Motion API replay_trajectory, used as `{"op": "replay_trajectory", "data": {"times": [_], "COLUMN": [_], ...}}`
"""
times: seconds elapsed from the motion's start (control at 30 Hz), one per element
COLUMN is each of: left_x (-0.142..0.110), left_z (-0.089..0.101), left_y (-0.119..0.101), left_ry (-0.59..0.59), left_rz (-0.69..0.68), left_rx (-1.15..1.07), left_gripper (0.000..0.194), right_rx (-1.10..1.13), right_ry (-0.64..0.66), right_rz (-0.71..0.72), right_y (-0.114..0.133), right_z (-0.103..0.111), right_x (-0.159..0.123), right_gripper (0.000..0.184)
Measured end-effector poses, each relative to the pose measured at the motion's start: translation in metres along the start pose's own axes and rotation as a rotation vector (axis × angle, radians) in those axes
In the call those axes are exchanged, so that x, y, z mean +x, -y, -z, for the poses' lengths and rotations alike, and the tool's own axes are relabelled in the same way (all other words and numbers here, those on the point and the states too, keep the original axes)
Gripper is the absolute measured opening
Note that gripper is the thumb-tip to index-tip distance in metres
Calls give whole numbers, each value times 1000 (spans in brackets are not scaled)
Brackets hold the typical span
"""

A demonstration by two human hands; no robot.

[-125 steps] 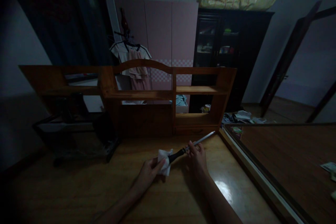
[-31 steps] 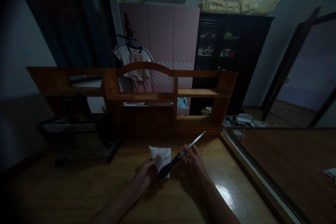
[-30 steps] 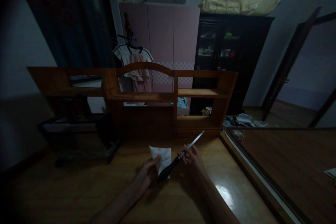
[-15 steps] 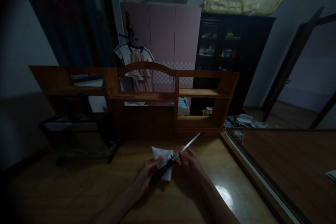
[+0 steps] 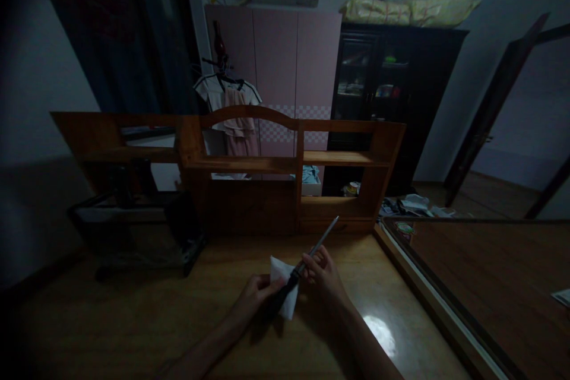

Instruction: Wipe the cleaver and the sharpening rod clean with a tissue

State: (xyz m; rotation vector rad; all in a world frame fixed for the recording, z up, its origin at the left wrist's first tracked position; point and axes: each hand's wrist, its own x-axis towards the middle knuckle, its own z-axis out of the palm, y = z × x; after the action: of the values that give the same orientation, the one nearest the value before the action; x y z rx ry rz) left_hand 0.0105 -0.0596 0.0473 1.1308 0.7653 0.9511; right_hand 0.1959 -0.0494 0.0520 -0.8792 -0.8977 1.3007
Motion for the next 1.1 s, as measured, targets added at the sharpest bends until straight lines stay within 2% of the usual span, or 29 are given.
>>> {"op": "replay_trajectory", "data": {"times": [0.23,0.5,0.7,0.83,1.1], "left_x": [0,1,2,3,4], "left_z": [-2,1,1,1,3], "left_y": [-6,0,2,1,2], "left_ry": [-37,-28,-57,-92,-60], "left_rz": [13,30,31,20,47], "left_rx": [-51,-95,-111,-158,-144], "left_gripper": [34,33,35,36,37], "right_rx": [-23,19,56,96,50], "right_ry": [-68,-100,-75,-24,-10], "right_rz": [23,14,10,9,12], "right_y": [0,1,6,10,5], "right_z": [8,5,5,3,5], "right_x": [5,4,3,0,2], "right_gripper": [30,32,30,34,33]}}
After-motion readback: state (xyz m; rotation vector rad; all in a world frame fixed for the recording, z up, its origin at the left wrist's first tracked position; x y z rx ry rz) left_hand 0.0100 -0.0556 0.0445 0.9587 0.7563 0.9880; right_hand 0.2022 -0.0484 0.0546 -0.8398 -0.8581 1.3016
